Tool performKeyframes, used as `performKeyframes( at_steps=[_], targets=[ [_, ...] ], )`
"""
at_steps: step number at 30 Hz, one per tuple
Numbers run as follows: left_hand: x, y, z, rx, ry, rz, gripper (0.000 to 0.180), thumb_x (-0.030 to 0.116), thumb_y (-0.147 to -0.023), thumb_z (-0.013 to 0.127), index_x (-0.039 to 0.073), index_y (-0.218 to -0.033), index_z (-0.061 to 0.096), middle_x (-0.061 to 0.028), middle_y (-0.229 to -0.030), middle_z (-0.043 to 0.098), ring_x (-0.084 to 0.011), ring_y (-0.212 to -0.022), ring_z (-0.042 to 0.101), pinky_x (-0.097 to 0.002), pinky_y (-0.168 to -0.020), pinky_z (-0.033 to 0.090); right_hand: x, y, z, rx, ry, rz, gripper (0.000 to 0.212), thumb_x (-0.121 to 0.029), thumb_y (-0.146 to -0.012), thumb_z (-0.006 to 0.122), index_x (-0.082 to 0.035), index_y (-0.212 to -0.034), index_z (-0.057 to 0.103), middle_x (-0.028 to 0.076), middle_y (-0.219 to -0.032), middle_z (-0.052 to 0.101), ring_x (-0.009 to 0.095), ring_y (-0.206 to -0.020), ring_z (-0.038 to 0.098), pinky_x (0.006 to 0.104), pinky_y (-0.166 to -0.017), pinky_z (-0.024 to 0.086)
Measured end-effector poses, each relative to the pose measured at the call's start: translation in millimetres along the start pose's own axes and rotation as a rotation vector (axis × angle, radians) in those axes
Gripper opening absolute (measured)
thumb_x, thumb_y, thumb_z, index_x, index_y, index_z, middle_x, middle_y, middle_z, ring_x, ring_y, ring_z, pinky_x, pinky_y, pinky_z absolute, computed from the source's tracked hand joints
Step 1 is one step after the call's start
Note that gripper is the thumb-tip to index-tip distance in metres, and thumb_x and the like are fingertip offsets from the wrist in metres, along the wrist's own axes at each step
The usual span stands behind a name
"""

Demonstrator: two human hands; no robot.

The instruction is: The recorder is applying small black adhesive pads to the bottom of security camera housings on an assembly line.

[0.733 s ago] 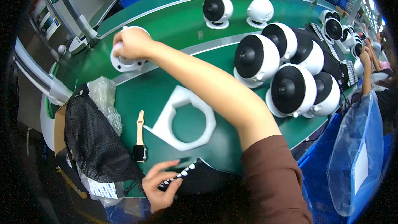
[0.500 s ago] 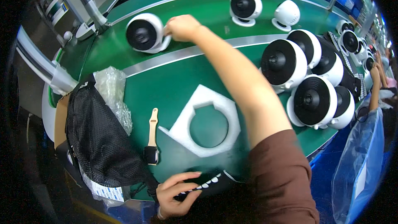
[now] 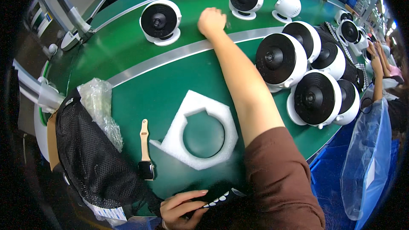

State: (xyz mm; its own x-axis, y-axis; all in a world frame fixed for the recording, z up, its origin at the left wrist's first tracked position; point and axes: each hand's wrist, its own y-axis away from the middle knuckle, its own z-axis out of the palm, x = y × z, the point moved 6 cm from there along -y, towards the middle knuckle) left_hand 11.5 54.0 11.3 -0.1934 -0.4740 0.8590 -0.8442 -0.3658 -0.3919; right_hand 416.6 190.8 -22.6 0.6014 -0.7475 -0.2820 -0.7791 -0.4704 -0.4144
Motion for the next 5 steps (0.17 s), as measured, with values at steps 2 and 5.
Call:
performKeyframes(
  at_steps=[2,5],
  targets=[
    [0.7,-1.2,2.7,-0.084,-0.048,0.016,0.013,0.000,-0.065,0.066,0.002,-0.077,0.060,-0.0141,-0.091,0.061,-0.0262,-0.071,0.061,-0.0275,-0.061,0.048,38.5,-22.9,15.4,-0.194,0.240,0.208,0.046,-0.023,-0.080,0.044,0.006,-0.115,0.043,0.019,-0.124,0.039,0.033,-0.114,0.035,0.0533,-0.090,0.028],
    [-22.1,11.5,7.2,-0.170,-0.024,-0.091,0.017,0.001,-0.059,0.070,0.007,-0.073,0.064,-0.0094,-0.094,0.062,-0.0182,-0.071,0.062,-0.0240,-0.064,0.050,66.3,-34.5,19.3,-0.183,0.240,0.357,0.051,-0.031,-0.081,0.042,0.003,-0.120,0.040,0.019,-0.127,0.035,0.037,-0.115,0.033,0.0540,-0.093,0.025]
  ],
)
